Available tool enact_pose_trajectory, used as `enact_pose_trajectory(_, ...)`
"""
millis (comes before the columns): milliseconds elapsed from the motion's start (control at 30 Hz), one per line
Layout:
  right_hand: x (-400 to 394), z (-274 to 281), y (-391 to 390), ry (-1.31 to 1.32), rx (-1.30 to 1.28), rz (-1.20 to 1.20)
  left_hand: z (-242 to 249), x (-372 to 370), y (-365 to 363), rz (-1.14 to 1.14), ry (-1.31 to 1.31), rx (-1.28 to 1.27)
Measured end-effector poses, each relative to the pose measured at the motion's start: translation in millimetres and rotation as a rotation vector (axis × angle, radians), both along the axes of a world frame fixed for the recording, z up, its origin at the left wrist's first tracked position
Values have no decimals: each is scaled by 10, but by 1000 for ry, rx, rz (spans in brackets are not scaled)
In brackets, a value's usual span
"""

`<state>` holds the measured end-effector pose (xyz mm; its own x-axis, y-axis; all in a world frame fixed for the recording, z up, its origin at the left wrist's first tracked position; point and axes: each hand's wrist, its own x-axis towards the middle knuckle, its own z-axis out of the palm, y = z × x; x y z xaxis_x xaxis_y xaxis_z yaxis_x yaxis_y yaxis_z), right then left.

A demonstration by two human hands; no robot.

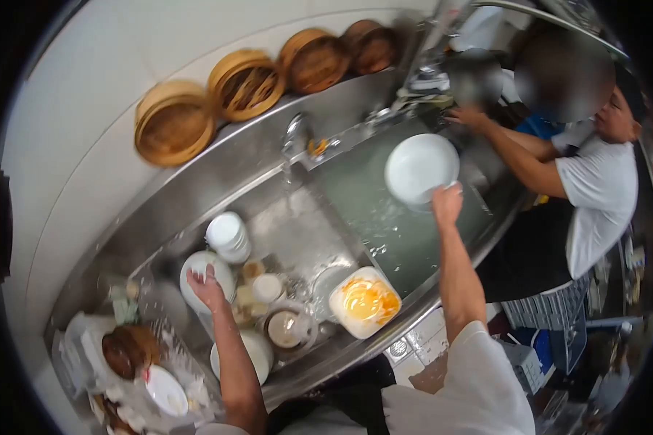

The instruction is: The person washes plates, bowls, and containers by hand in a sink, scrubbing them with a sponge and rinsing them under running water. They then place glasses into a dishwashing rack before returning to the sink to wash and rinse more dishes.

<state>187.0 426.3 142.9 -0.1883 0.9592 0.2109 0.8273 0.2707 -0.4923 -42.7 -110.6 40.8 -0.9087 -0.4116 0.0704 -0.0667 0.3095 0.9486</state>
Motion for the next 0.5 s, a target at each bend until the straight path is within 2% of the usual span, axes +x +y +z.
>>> enact_pose_trajectory(33, -38, -51, -15, 34, 55, 14, -29, 107, -247, -14, -125, 336)
enact_pose_trajectory(67, 69, -555, 293, -107, 193, 117, -40, 240, -547, 0, -221, 682)
enact_pose_trajectory(100, 141, -981, 606, -450, 291, 254, -501, 257, -1077, 47, -559, 824)
enact_pose_trajectory(133, 41, -857, 393, -69, -129, 161, -483, 267, -1156, 78, -706, 631)
enact_pose_trajectory(167, -184, -700, 56, -85, -140, 46, -458, 278, -1223, 99, -861, 451)
enact_pose_trajectory(200, -360, -540, -288, -108, -138, -82, -578, 260, -1340, 115, -893, 616)
enact_pose_trajectory(267, -564, -350, -633, -447, -492, 197, -857, 167, -1389, -31, -716, 995)
enact_pose_trajectory(300, -708, -236, -967, -420, -368, 412, -911, 94, -1409, -51, -667, 1034)
enact_pose_trajectory(333, -866, -126, -1494, -382, -246, 617, -937, 46, -1420, -38, -633, 944)
enact_pose_trajectory(367, -1097, 105, -2026, -135, -377, 679, -952, -7, -1417, -23, -617, 742)
enact_pose_trajectory(400, -1361, 369, -2597, 109, -510, 727, -957, -51, -1454, -17, -608, 437)
enact_pose_trajectory(467, -1687, 740, -3578, 333, -828, 975, -887, -79, -1501, -2, -570, -194)
enact_pose_trajectory(500, -1780, 739, -3946, 257, -797, 1086, -869, -84, -1497, -6, -528, -409)
